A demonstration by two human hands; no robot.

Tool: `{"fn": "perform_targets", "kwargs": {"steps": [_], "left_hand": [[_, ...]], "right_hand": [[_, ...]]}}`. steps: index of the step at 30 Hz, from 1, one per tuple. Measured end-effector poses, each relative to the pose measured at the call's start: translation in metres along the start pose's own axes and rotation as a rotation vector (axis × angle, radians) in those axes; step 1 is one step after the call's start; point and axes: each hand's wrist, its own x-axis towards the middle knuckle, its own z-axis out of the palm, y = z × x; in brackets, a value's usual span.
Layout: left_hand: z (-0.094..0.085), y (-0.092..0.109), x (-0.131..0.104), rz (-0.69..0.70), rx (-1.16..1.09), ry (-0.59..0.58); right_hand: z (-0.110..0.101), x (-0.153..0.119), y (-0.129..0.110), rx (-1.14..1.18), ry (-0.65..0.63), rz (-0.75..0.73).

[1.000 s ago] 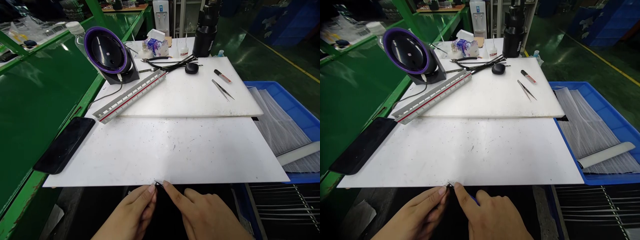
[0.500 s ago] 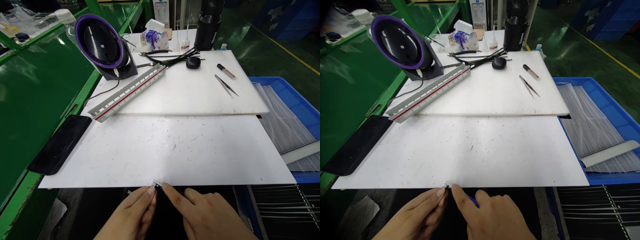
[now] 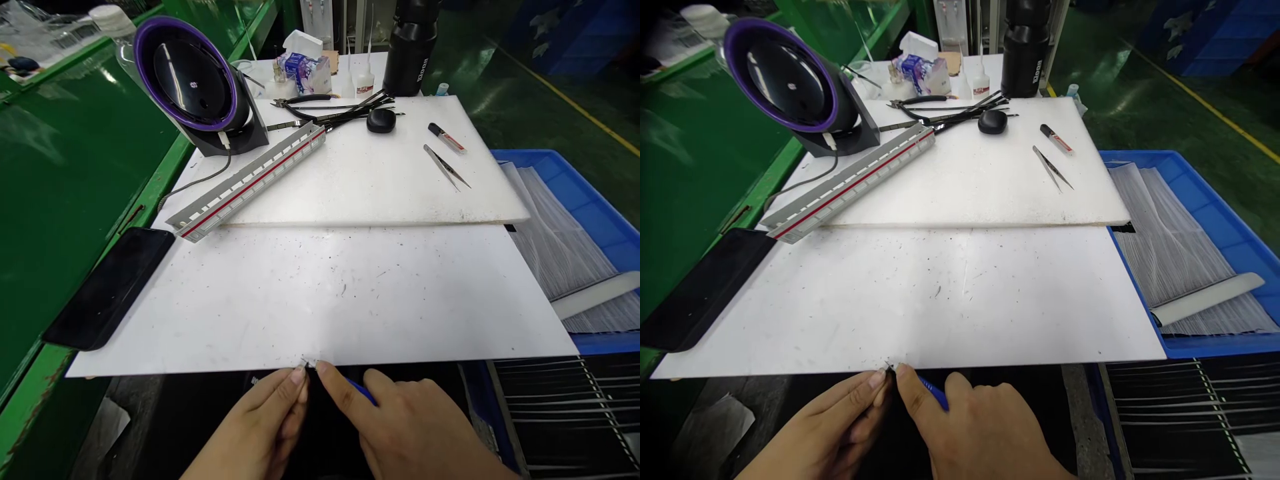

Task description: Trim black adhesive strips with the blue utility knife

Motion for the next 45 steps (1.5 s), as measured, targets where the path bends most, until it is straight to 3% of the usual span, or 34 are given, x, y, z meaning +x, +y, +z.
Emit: {"fn": "perform_targets", "kwargs": {"steps": [9, 14, 19, 30, 38, 45], "left_hand": [[-0.004, -0.003, 0.002, 0.028, 0.079, 0.03], [-0.006, -0.002, 0.0, 0.04, 0.11, 0.002], [-0.006, -0.001, 0.0, 0.042, 0.113, -0.016], [-0.007, -0.004, 0.002, 0.018, 0.115, 0.015], [-0.005, -0.005, 0.0, 0.031, 0.121, 0.018], [-0.006, 0.001, 0.0, 0.044, 0.13, -0.008]], "right_hand": [[-0.003, 0.0, -0.002, 0.036, -0.035, 0.054], [-0.006, -0.001, -0.002, 0.169, -0.121, 0.099], [-0.008, -0.001, 0.001, 0.269, -0.125, 0.108], [-0.011, 0.001, -0.002, 0.128, -0.145, 0.08], [-0.001, -0.003, -0.006, 0.026, -0.046, 0.074], [-0.006, -0.002, -0.005, 0.144, -0.081, 0.125]]}}
